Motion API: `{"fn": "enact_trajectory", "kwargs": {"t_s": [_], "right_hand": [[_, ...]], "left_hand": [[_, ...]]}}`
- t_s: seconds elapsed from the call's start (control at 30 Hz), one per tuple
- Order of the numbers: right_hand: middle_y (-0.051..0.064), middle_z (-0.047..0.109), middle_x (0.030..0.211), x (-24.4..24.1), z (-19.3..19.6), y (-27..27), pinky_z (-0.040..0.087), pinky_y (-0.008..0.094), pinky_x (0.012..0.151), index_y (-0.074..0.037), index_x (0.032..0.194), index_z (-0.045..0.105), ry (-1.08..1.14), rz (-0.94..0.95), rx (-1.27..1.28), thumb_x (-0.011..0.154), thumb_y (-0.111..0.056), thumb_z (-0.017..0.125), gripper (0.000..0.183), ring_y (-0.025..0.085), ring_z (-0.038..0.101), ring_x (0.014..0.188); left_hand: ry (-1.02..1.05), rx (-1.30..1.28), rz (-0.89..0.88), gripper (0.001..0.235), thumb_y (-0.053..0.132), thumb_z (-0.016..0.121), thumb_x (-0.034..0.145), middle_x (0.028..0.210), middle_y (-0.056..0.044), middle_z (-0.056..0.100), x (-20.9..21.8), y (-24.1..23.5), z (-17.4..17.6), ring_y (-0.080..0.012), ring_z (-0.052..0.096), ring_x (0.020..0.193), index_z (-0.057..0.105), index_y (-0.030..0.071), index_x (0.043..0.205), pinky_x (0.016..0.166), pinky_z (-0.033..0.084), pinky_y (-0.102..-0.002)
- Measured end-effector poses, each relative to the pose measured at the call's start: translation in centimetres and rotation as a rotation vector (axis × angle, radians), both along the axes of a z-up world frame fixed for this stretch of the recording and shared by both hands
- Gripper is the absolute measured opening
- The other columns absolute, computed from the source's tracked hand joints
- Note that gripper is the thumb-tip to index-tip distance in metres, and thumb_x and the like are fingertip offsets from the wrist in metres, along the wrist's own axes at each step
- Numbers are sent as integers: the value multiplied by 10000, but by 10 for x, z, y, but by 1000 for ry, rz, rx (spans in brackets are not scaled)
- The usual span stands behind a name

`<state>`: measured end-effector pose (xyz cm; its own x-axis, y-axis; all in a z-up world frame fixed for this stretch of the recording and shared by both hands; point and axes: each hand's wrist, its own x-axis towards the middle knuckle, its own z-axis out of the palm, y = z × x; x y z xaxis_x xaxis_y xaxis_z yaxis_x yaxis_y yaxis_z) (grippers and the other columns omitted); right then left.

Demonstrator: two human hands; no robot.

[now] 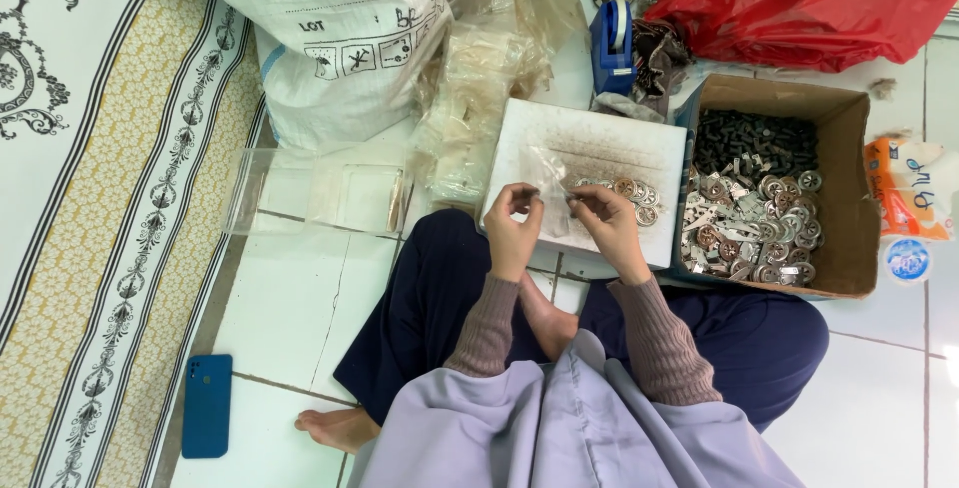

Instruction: The person sits on the floor and picks small metal parts from a cardboard box, placing them onto a white rectangular board. They then gather the parts and place them into a small clear plastic bag.

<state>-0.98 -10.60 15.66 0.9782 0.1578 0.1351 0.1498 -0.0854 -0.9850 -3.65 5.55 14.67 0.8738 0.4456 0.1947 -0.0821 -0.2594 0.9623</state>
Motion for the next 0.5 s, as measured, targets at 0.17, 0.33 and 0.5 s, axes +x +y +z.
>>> {"fn": "enact_trajectory", "kwargs": {"t_s": [0.17,0.33,0.5], "right_hand": [[169,749,1047,0,24,0,577,394,840,-9,1177,749,63,109,9,964,-39,695,222,205,686,947],[253,681,1223,25,-27,-28,570,515,929,-50,1275,722,40,27,-419,987,-156,708,307,461,641,1177],[378,553,1391,34,-56,-30,426,637,1092,5,1389,619,-109,1,-831,864,-38,703,533,586,518,1293]], "left_hand": [[-122,159,201,182,42,720,868,916,-13,744,7,35,13,-174,714,705,732,173,994,626,541,-277],[-267,282,381,195,3,684,915,960,8,678,20,66,46,-146,668,687,708,152,1038,637,531,-281],[-396,415,481,224,2,712,904,983,71,658,37,64,64,-81,641,708,700,176,1045,670,509,-240]]}}
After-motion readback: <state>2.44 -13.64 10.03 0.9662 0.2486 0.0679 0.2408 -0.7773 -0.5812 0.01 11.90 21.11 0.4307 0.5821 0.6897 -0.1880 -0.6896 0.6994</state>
